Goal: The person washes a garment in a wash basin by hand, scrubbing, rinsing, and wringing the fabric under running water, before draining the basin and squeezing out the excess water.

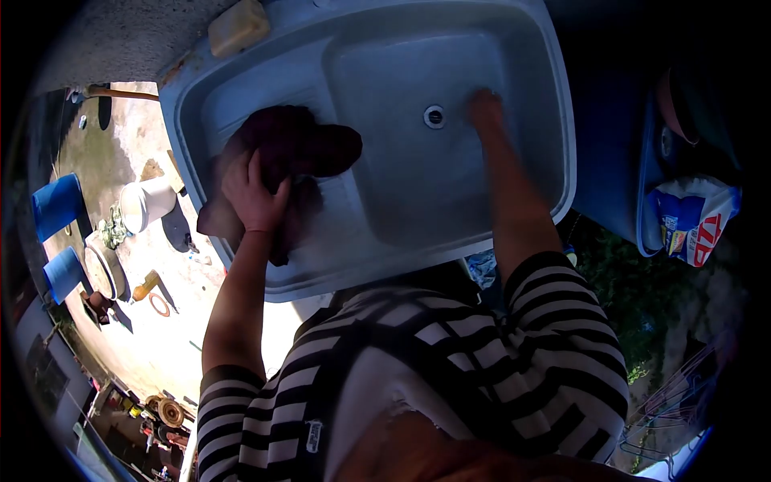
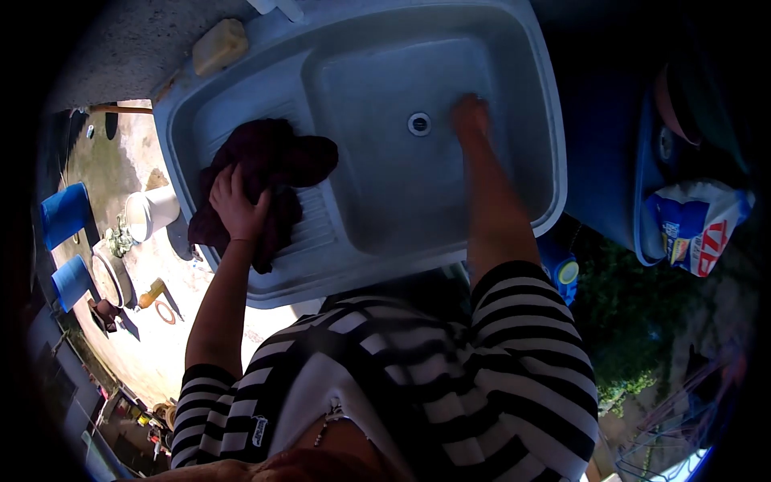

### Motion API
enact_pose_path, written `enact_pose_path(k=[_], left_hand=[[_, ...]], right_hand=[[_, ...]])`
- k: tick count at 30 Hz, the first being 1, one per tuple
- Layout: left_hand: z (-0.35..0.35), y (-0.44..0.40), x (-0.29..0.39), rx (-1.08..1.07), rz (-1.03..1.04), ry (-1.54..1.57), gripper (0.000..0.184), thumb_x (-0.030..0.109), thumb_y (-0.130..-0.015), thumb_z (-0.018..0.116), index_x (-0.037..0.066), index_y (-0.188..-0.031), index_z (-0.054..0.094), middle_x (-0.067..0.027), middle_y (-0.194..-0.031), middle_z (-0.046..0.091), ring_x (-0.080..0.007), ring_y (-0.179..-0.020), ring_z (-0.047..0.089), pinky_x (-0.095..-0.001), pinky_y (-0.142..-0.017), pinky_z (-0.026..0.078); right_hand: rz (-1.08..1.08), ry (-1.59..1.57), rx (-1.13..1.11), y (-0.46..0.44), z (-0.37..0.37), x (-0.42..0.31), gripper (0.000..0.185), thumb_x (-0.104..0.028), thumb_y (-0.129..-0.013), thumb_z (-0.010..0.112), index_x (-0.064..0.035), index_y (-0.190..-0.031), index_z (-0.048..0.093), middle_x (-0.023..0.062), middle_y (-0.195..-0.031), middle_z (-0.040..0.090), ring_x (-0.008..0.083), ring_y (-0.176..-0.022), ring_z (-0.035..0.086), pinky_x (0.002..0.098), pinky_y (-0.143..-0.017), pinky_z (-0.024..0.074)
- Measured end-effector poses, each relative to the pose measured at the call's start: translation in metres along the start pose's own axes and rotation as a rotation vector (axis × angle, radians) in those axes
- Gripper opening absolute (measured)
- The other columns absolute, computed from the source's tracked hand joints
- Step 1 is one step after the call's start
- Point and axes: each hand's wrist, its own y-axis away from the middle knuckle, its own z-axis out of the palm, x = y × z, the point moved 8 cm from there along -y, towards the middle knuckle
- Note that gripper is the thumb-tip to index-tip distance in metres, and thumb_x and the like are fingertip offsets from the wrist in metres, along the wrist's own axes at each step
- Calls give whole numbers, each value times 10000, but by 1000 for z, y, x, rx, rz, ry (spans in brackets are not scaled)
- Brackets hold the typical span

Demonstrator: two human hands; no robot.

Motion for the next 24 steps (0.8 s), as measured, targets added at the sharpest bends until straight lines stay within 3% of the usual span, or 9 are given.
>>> enact_pose_path(k=[2, 4, 8, 13, 15, 17, 19, 21, 24], left_hand=[[2, 2, -1, -7, -1, -6, 744, 443, -772, 751, 99, -1404, 564, -147, -1408, 556, -365, -1350, 484, -522, -1133, 335], [2, 3, -1, -9, -2, -2, 744, 448, -777, 751, 98, -1407, 563, -147, -1408, 556, -365, -1350, 483, -521, -1133, 336], [1, 0, 1, -9, -1, 3, 749, 458, -783, 751, 99, -1411, 560, -146, -1411, 556, -365, -1353, 482, -522, -1131, 336], [0, -1, 0, 0, -6, 10, 743, 457, -782, 751, 101, -1406, 561, -144, -1413, 554, -368, -1354, 481, -523, -1132, 334], [1, 2, 0, 6, 0, 12, 751, 449, -773, 757, 110, -1413, 560, -147, -1411, 553, -377, -1338, 486, -526, -1118, 339], [1, 1, -1, 23, 15, 18, 770, 437, -757, 771, 129, -1430, 558, -153, -1407, 553, -394, -1306, 495, -530, -1091, 351], [3, 2, -3, 13, 13, 6, 769, 438, -761, 770, 129, -1432, 556, -152, -1410, 552, -393, -1309, 493, -529, -1095, 348], [3, 3, -3, 7, 12, 1, 767, 438, -764, 770, 129, -1433, 555, -152, -1413, 550, -392, -1312, 491, -529, -1098, 345], [2, 2, -2, 4, 11, 8, 764, 435, -767, 770, 129, -1433, 555, -150, -1415, 550, -389, -1314, 490, -528, -1101, 343]], right_hand=[[200, -819, 277, 6, -77, -29, 282, -214, -900, 602, -68, -1098, 739, 177, -1171, 685, 370, -1154, 628, 496, -965, 536], [-230, -862, 408, 3, -80, -106, 340, -227, -887, 599, -73, -1168, 715, 194, -1164, 686, 408, -1143, 617, 517, -978, 524], [-716, -718, -396, 91, -22, -181, 374, -287, -929, 639, -87, -1241, 684, 175, -1223, 690, 356, -1153, 627, 481, -1003, 507], [-357, -864, -108, 91, 237, 6, 333, -330, -1014, 562, -118, -1217, 720, 137, -1217, 709, 298, -1184, 641, 442, -1083, 466], [92, -359, -376, 62, 43, 41, 350, -336, -972, 603, -120, -1220, 720, 144, -1213, 707, 327, -1231, 611, 454, -1102, 460], [-139, 20, 132, -8, 45, 31, 302, -285, -924, 583, -87, -1064, 764, 172, -1135, 690, 360, -1094, 654, 501, -961, 534], [172, -639, 329, -26, -22, 8, 313, -285, -905, 606, -85, -1103, 744, 182, -1150, 688, 399, -1088, 650, 505, -960, 535], [-47, -776, 587, -17, -76, -62, 312, -283, -887, 637, -82, -1109, 723, 191, -1122, 691, 410, -1031, 667, 516, -942, 540], [-595, -826, 156, 25, -82, -165, 287, -291, -906, 646, -105, -1109, 726, 171, -1135, 706, 382, -1028, 675, 509, -945, 538]])
